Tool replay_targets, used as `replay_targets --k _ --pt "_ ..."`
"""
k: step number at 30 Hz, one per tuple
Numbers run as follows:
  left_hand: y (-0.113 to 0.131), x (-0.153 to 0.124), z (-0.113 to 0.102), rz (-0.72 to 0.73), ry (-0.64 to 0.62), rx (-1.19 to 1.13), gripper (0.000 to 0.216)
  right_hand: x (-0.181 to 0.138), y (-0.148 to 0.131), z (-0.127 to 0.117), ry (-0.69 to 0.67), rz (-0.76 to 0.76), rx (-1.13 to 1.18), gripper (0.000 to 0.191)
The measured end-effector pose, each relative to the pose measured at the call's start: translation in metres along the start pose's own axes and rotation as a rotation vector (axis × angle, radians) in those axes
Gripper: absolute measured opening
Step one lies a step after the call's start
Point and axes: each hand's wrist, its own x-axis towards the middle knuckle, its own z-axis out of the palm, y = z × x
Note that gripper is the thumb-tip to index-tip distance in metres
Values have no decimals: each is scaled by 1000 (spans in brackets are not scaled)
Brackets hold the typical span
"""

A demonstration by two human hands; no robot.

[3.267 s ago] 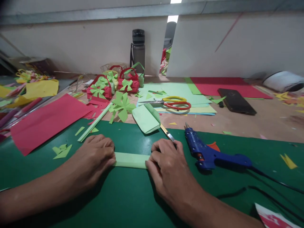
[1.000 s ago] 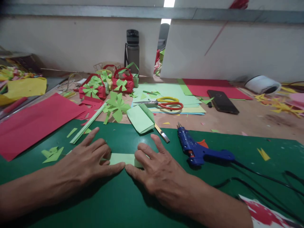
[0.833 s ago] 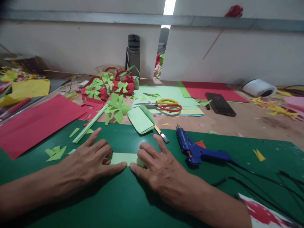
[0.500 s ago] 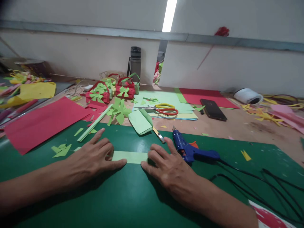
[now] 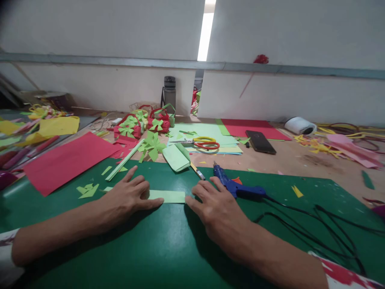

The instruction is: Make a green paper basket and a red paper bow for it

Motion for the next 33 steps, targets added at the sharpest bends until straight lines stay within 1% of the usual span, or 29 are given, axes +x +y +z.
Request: replay_targets --k 3,6,9,12,15,19,24,29,33 --pt "4 2 1 -16 2 19 43 18 -14 -10 -35 110 188 26" --pt "6 1 1 -30 12 20 42 42 -22 -12 -171 198 321 22" --pt "7 -2 3 -57 31 30 36 62 -25 -3 -262 252 362 17" --pt "5 -6 4 -67 57 20 31 73 -27 9 -278 265 345 15" --pt "2 -11 5 -55 77 0 29 77 -28 15 -294 286 306 12" --pt "0 -15 5 -65 81 -12 30 81 -31 14 -317 326 248 8" --pt "1 -16 6 -151 107 -49 34 83 -35 12 -345 332 238 10" --pt "5 -14 9 -303 169 -149 21 80 -30 11 -350 317 255 11" --pt "11 -8 4 -305 110 -229 27 78 -24 5 -342 296 219 11"
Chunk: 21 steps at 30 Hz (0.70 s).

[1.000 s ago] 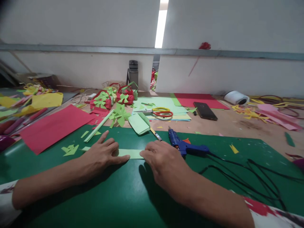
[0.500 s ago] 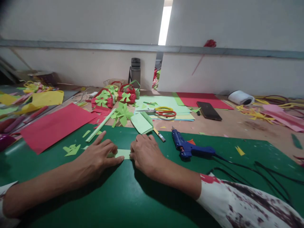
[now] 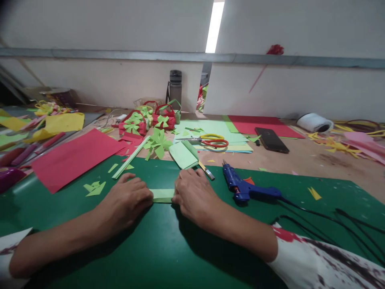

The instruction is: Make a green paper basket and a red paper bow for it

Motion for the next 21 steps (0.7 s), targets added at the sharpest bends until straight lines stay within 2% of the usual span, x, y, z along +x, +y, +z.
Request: replay_targets --k 4,9,13,16,21 --pt "9 6 -4 -6 -42 -30 28 -4 -1 -7 2 -7 -9 3" --pt "15 11 -2 17 -42 -60 25 -6 -5 -2 -101 -20 134 7" --pt "7 5 -2 -3 -16 -116 23 -2 -3 6 -113 -19 142 16" --pt "-7 -8 -6 -76 14 -192 17 0 -2 9 -119 -13 149 17" --pt "-25 -31 -14 -283 14 -335 16 1 -1 12 -140 -1 151 21"
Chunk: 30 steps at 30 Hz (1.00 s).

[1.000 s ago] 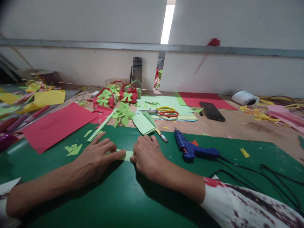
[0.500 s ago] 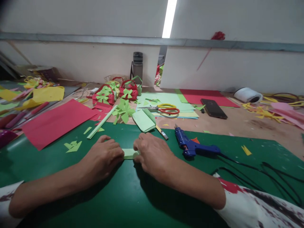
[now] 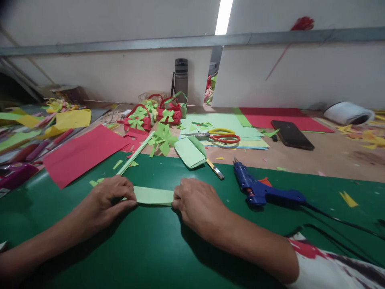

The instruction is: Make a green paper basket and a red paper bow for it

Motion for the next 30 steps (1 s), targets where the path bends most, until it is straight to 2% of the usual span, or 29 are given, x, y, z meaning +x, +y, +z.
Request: replay_targets --k 4,15,25,30 --pt "-4 -1 -3 -95 -30 -38 19 3 0 3 0 6 -16 22" --pt "-14 5 -9 -131 -67 -13 23 2 5 11 48 -1 -24 24" --pt "-10 6 -10 -207 -51 54 23 5 10 17 83 -36 -60 26" --pt "-9 6 -9 -181 -60 125 24 5 10 16 67 -31 -77 27"
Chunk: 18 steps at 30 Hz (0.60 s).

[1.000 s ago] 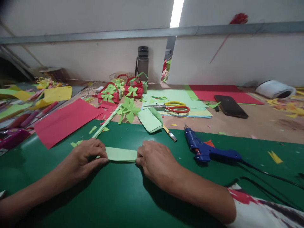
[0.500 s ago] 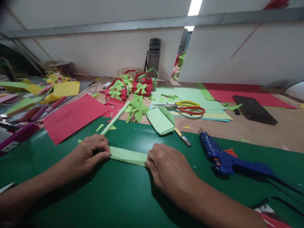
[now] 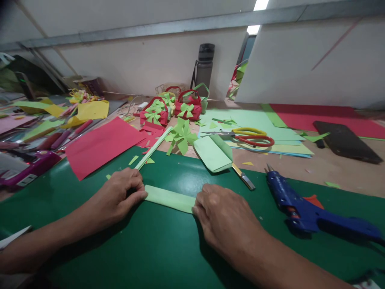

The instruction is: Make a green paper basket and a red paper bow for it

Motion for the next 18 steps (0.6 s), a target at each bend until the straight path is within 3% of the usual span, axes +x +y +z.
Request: replay_targets --k 18 --pt "1 1 6 141 -12 318 29 0 -1 1 25 -26 -51 32"
